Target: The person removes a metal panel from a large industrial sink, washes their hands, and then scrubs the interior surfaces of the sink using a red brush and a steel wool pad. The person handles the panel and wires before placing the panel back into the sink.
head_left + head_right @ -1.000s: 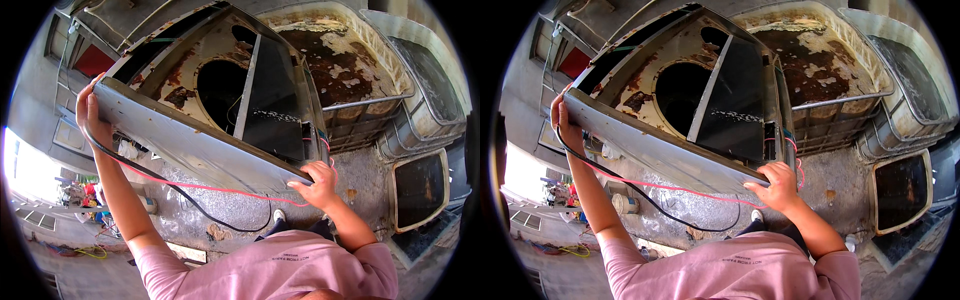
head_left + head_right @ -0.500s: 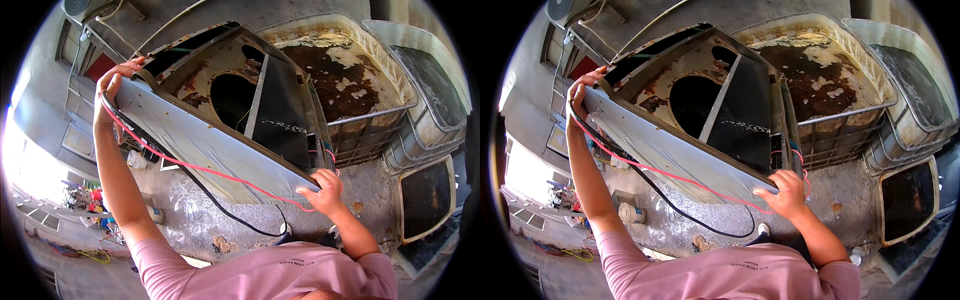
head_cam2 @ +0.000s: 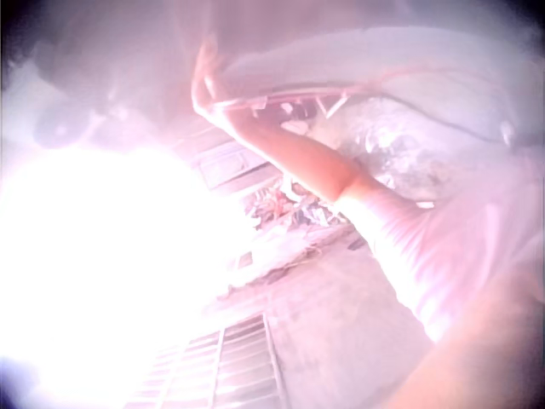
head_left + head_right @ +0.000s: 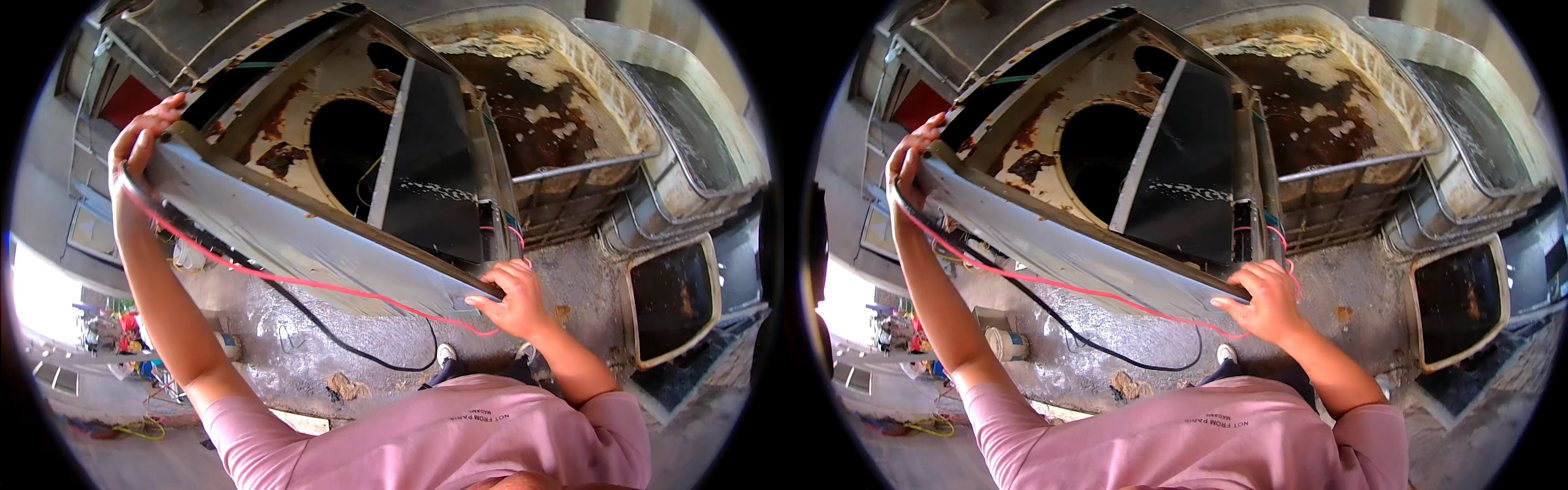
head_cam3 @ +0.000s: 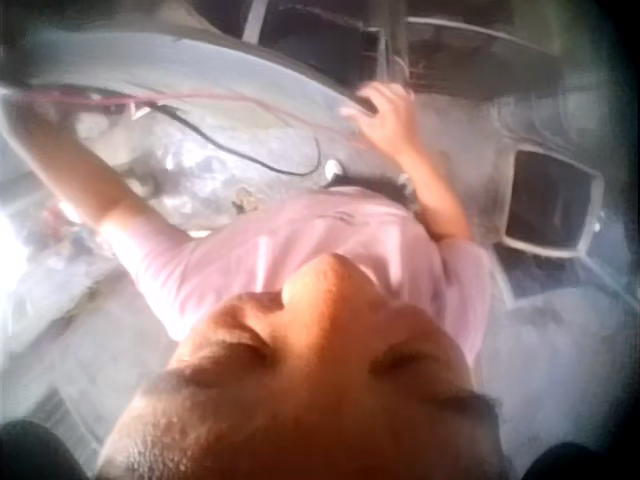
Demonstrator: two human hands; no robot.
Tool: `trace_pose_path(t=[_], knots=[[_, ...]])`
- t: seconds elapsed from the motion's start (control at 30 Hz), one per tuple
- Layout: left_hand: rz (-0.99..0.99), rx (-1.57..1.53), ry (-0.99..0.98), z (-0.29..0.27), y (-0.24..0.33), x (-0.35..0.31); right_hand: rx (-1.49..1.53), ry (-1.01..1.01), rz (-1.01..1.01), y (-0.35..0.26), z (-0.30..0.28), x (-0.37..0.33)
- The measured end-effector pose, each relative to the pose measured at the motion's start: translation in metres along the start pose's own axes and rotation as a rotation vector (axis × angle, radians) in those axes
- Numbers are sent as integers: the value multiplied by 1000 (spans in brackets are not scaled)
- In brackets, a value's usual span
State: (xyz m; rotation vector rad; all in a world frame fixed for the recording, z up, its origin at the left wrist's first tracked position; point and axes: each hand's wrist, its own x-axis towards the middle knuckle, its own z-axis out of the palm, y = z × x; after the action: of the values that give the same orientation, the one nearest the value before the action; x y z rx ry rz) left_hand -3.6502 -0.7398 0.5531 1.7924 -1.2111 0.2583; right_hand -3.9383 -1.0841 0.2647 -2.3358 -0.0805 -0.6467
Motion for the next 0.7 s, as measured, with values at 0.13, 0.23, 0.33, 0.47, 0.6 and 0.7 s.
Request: trace_pose_path(t=[0.13, 0.23, 0.33, 0.47, 0.6, 0.7], knots=[[36, 116, -67, -26, 6, -3, 622, -36, 242, 31, 7, -10], [83, 167, -186, -44, 0, -11, 884, 403, 547, 90, 5, -10], [130, 73, -232, -48, -11, -8, 1337, 110, 1037, 171, 32, -54], [43, 149, -163, -41, 0, -15, 1789, -1, 1041, 142, 56, -52], [36, 127, -175, -43, -2, -16, 1698, 58, 917, 137, 61, -48], [-14, 80, -110, -42, -11, -22, 1639, 81, 868, 135, 53, -39]])
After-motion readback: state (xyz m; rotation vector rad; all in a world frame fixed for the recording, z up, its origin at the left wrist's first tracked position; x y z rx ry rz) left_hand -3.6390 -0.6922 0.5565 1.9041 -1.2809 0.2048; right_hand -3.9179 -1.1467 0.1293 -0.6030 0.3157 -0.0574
